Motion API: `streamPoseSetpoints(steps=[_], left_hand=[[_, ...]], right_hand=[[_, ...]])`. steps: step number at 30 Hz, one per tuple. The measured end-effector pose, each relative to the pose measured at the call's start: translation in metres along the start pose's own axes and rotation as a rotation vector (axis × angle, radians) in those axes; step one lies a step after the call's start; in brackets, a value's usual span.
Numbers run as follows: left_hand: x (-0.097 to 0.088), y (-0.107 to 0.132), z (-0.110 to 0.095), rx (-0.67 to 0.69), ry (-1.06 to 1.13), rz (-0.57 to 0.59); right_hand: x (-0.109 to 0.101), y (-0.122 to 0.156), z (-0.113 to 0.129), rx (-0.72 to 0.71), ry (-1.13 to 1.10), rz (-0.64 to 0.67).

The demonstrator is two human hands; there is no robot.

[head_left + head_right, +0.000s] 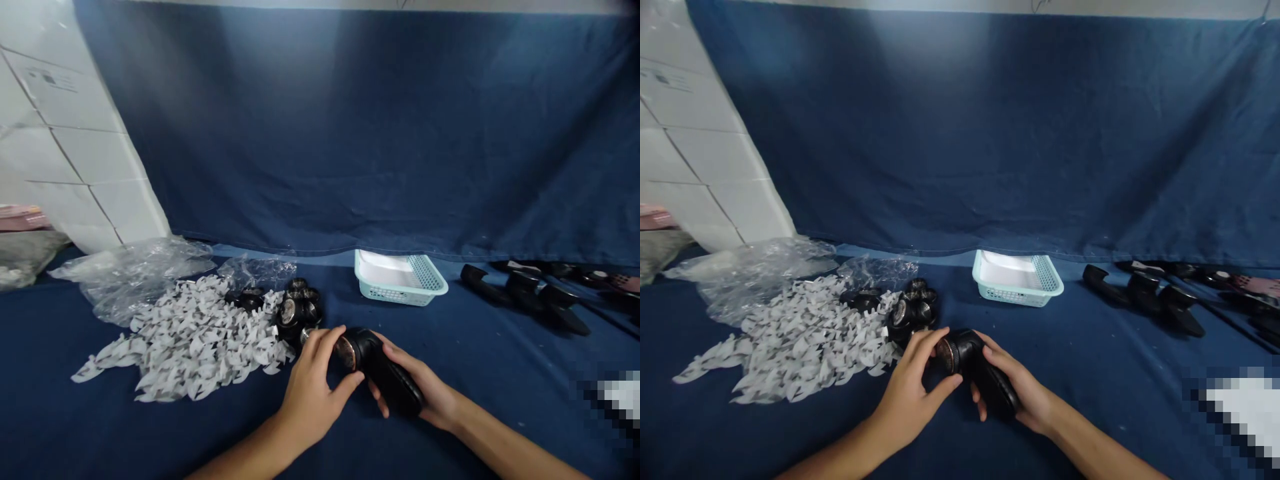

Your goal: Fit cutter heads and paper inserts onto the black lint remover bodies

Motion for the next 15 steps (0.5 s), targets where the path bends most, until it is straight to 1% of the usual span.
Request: streamPoseSetpoints(steps=[3, 9, 12, 15], left_hand=[[0.001, 0.0, 0.004, 0.024, -0.068, 0.002], [-0.005, -0.002, 0.003, 0.177, -0.321, 0.014], [-0.007, -0.004, 0.002, 0.219, -0.366, 0.033], [-0.006, -0.004, 0.004, 0.228, -0.358, 0.036]], right_hand=[[0.002, 0.001, -0.001, -0.014, 0.05, -0.031], [0.004, 0.007, -0.008, -0.049, 0.103, -0.105], [0.005, 0.01, -0.009, -0.05, 0.105, -0.12], [0.006, 0.012, -0.009, -0.054, 0.108, -0.124]])
Point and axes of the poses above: each hand's wrist, its own y-axis away from the middle knuckle, its own x-axis out of the palm, z = x × y, the point moved 1 cm from there along -y, towards the middle knuckle, and after that the axes turned 1 degree about -y, right-handed, at the moved point
